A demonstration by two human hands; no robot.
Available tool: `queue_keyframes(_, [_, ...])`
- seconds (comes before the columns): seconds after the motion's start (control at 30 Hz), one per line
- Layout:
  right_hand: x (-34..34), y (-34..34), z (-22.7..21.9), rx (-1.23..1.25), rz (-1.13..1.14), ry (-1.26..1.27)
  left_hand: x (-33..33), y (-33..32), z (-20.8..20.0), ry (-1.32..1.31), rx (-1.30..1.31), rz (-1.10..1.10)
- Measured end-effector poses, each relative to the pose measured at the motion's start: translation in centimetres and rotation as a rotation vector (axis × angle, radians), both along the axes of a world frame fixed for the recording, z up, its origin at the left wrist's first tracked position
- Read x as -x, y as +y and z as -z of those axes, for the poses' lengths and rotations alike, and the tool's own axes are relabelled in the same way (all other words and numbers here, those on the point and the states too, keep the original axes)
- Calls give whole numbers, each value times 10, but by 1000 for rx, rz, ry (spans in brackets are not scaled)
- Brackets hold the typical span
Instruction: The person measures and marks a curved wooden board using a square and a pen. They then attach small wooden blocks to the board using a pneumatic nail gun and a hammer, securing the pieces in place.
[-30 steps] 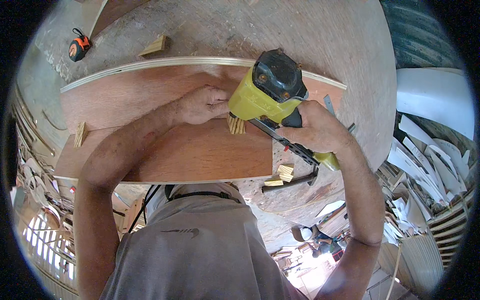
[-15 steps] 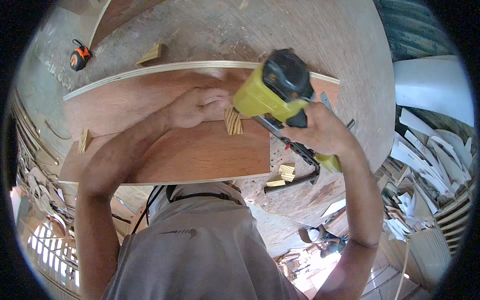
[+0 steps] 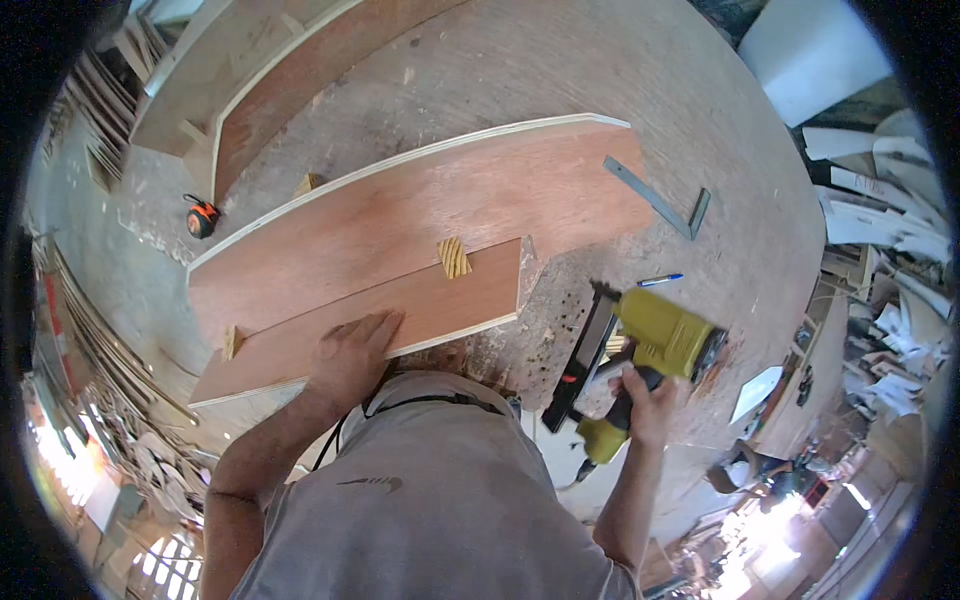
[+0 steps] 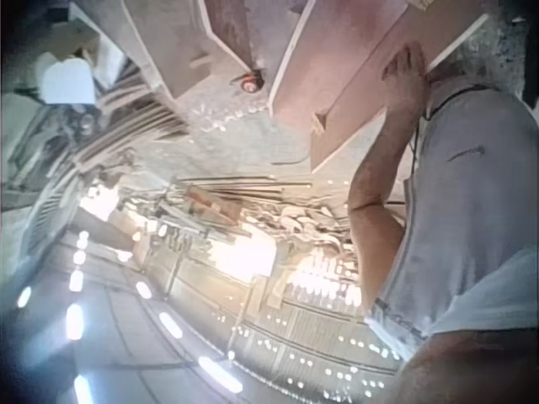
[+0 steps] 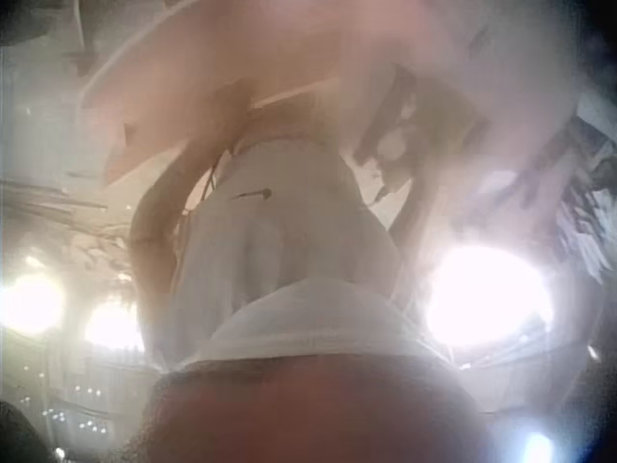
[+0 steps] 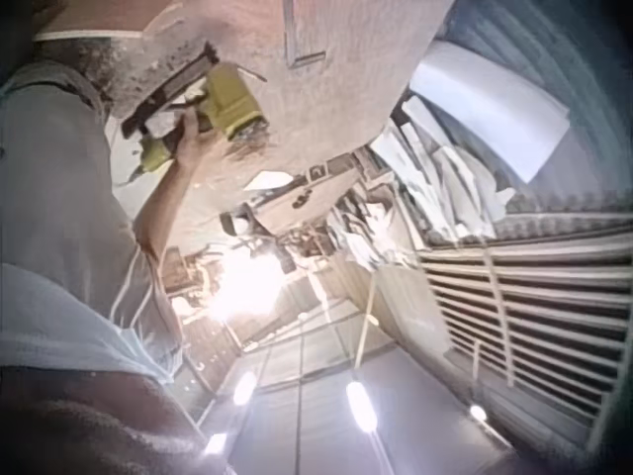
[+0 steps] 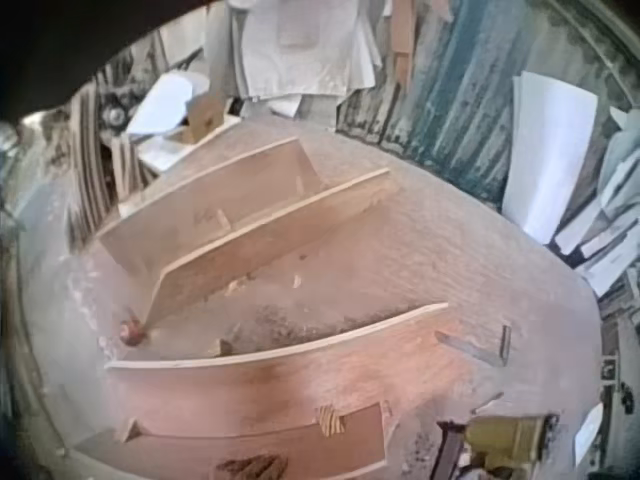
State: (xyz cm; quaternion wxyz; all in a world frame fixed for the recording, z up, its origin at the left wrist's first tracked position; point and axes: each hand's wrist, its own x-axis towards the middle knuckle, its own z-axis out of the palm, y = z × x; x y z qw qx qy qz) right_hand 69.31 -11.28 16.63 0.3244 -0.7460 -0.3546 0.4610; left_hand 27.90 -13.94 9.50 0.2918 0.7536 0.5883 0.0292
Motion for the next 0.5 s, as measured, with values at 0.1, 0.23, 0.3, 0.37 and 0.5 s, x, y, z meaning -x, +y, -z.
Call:
queue_keyframes(0.1, [-22, -62, 23, 73, 159, 166, 8, 5, -17, -12, -6, 11])
queue_keyframes(0.23, [-34, -115, 40, 83, 276, 171, 21, 54, -83, 36, 206, -58])
queue_keyframes(0.3, [-37, -129, 41, 48, 324, 180, 26, 82, -114, -104, 291, -94])
queue_keyframes(0.37, [-45, -139, 41, 17, 383, 192, 40, 98, -123, -459, 339, -152])
queue_keyframes(0.5, [-76, -164, 60, -92, 504, 224, 64, 112, -88, -556, 567, -323])
